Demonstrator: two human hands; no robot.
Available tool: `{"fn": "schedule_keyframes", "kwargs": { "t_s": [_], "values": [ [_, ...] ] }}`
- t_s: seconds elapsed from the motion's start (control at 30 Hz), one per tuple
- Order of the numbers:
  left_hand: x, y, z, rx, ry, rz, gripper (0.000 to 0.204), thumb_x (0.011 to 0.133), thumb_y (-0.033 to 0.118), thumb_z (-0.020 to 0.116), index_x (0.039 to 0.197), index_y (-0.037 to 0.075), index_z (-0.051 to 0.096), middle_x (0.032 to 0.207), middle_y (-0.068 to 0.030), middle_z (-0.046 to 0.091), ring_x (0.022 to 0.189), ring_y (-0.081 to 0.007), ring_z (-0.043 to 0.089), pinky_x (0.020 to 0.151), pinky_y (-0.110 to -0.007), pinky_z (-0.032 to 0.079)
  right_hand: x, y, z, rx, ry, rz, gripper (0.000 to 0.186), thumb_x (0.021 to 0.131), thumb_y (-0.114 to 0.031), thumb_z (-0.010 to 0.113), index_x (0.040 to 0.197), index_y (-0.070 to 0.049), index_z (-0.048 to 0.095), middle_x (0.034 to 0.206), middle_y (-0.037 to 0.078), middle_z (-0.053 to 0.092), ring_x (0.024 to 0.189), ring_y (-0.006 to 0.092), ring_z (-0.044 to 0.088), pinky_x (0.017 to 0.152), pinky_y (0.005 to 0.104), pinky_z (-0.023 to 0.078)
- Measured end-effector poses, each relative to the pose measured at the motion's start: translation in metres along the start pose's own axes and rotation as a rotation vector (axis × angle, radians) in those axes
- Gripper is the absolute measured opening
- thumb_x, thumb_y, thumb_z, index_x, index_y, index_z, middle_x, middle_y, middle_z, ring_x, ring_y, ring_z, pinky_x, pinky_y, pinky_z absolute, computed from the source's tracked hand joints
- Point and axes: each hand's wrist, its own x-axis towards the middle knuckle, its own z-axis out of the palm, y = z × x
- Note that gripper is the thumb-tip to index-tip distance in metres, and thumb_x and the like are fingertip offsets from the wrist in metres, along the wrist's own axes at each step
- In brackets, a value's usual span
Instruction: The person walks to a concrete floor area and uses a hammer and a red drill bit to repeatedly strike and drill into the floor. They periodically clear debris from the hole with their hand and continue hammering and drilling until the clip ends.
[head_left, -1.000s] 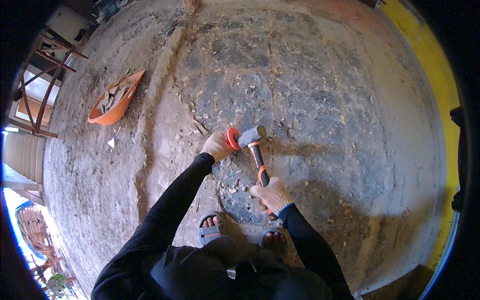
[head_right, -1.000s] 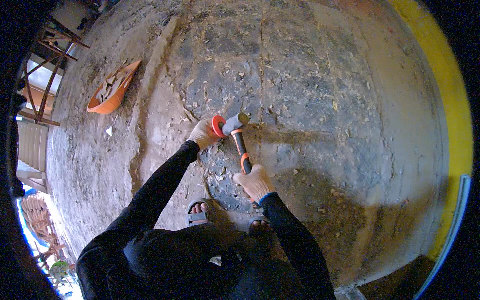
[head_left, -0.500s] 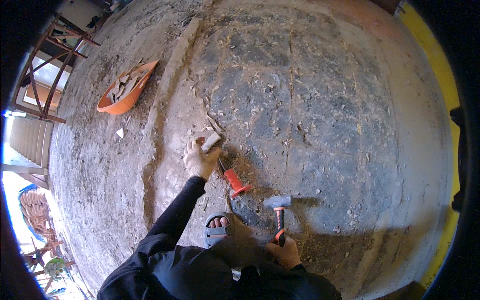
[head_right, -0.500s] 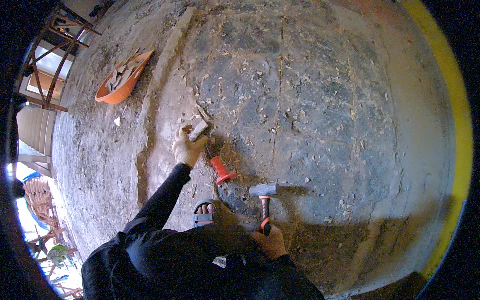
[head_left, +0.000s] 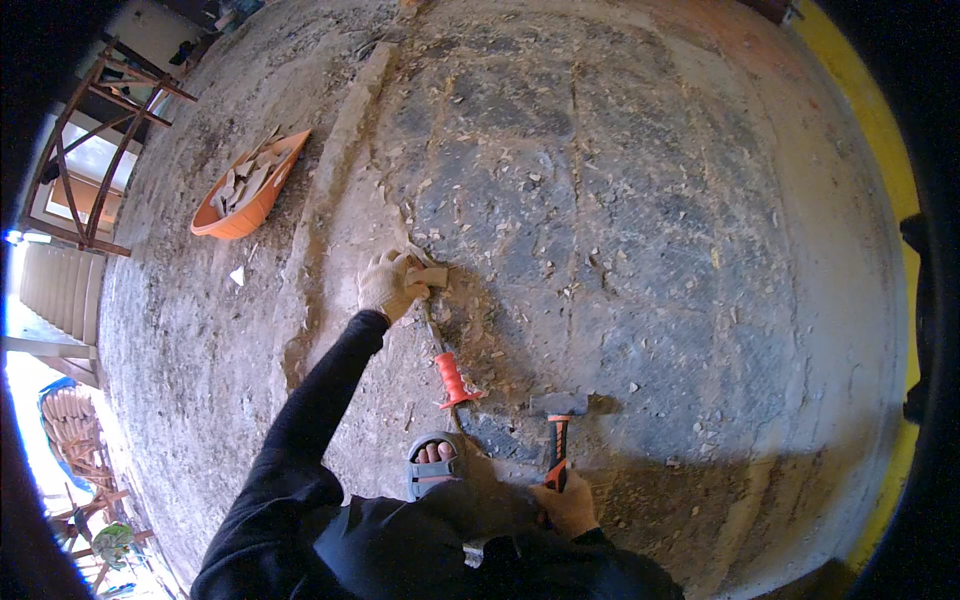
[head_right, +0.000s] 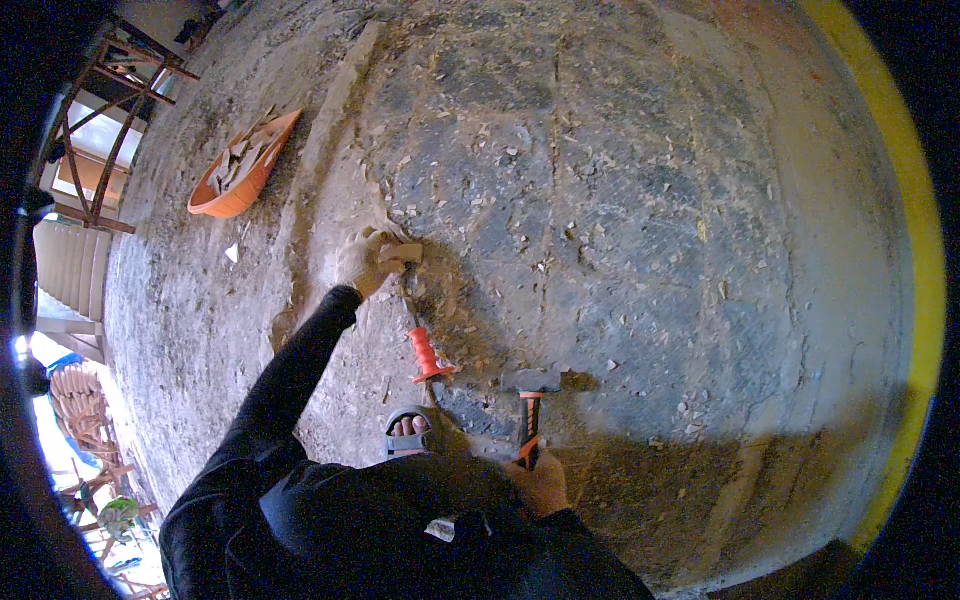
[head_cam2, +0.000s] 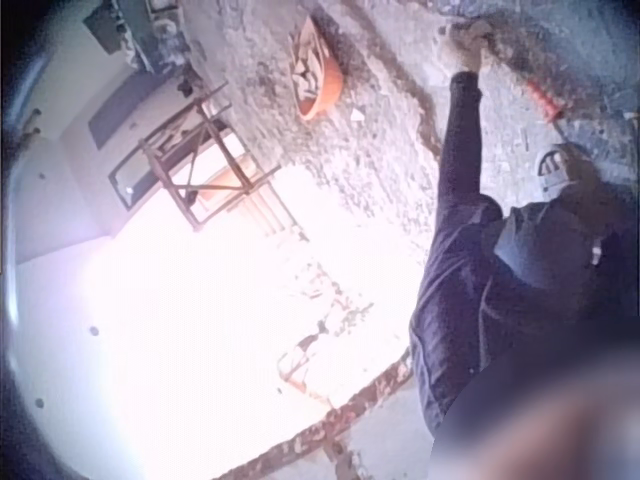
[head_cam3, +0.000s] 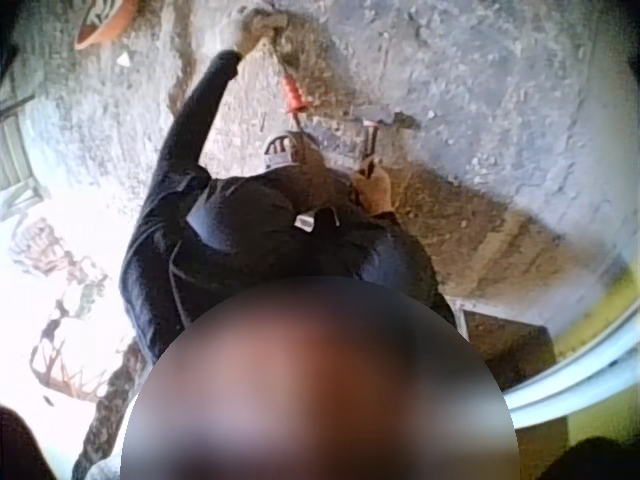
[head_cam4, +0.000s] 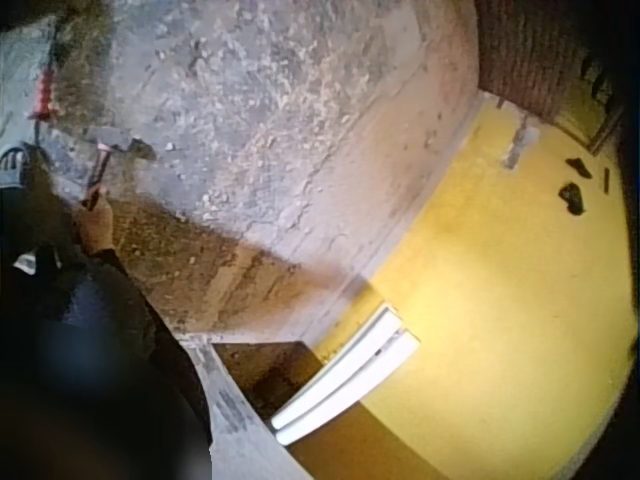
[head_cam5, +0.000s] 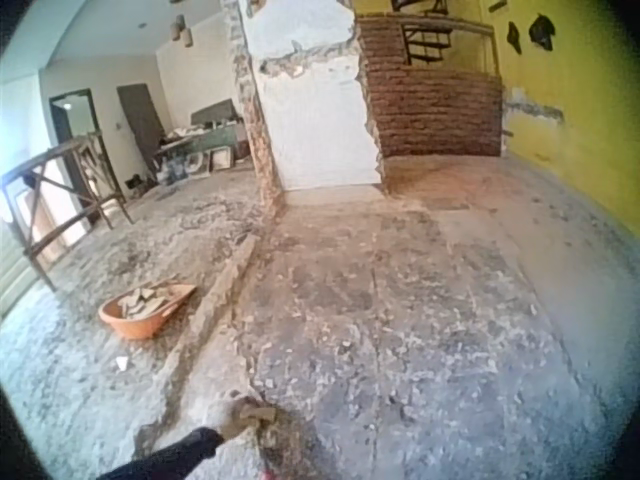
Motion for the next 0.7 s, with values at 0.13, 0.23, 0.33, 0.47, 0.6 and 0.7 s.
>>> {"fn": "schedule_keyframes", "kwargs": {
  "t_s": [0.13,0.23,0.33,0.47,0.6,0.7],
  "values": [
    [0.027,-0.008,-0.010,0.117,-0.064,0.234,0.065,0.073,0.049,0.087,0.131,0.023,0.070,0.133,-0.0074,0.062,0.128,-0.0349,0.056,0.102,-0.054,0.049,-0.002,-0.008,-0.002,0.029,-0.034,0.057,0.021,0.089,-0.013,0.080,0.085,-0.002,0.062,0.065,0.005,0.062,0.051,0.0166,0.062,0.047,0.0355,0.049],
    [0.037,-0.013,-0.011,0.198,-0.090,0.370,0.067,0.073,0.049,0.086,0.132,0.024,0.070,0.138,-0.0056,0.060,0.131,-0.0332,0.052,0.101,-0.057,0.047,-0.005,-0.016,-0.001,0.060,-0.042,0.070,0.020,0.089,-0.013,0.080,0.084,-0.003,0.063,0.065,0.005,0.063,0.051,0.0163,0.062,0.047,0.0351,0.049],
    [0.042,-0.016,-0.009,0.226,-0.004,0.501,0.064,0.070,0.048,0.088,0.126,0.024,0.070,0.136,-0.0047,0.060,0.126,-0.0333,0.055,0.097,-0.056,0.048,-0.009,-0.023,-0.001,0.090,-0.042,0.126,0.019,0.089,-0.013,0.079,0.085,-0.003,0.064,0.066,0.005,0.064,0.052,0.0159,0.062,0.048,0.0347,0.050],
    [0.045,-0.017,-0.011,0.215,-0.087,0.477,0.068,0.065,0.053,0.089,0.122,0.021,0.073,0.129,-0.0036,0.064,0.126,-0.0308,0.056,0.100,-0.052,0.048,-0.009,-0.025,-0.002,0.046,-0.051,0.209,0.018,0.089,-0.013,0.079,0.087,-0.002,0.065,0.068,0.005,0.064,0.054,0.0155,0.063,0.050,0.0339,0.050],
    [0.047,-0.017,-0.013,0.163,-0.111,0.473,0.069,0.062,0.058,0.089,0.119,0.024,0.071,0.123,-0.0024,0.064,0.123,-0.0306,0.056,0.099,-0.053,0.045,-0.004,-0.013,-0.001,0.059,-0.046,0.127,0.019,0.089,-0.014,0.080,0.088,-0.002,0.066,0.069,0.005,0.065,0.055,0.0152,0.064,0.051,0.0333,0.050],
    [0.048,-0.019,-0.011,0.268,-0.140,0.476,0.066,0.065,0.059,0.088,0.119,0.025,0.070,0.123,-0.0014,0.064,0.124,-0.0299,0.056,0.101,-0.053,0.043,0.000,-0.001,0.000,0.025,-0.039,0.139,0.023,0.088,-0.021,0.082,0.088,-0.002,0.068,0.072,0.005,0.068,0.061,0.0166,0.066,0.056,0.0349,0.052]
  ]
}}
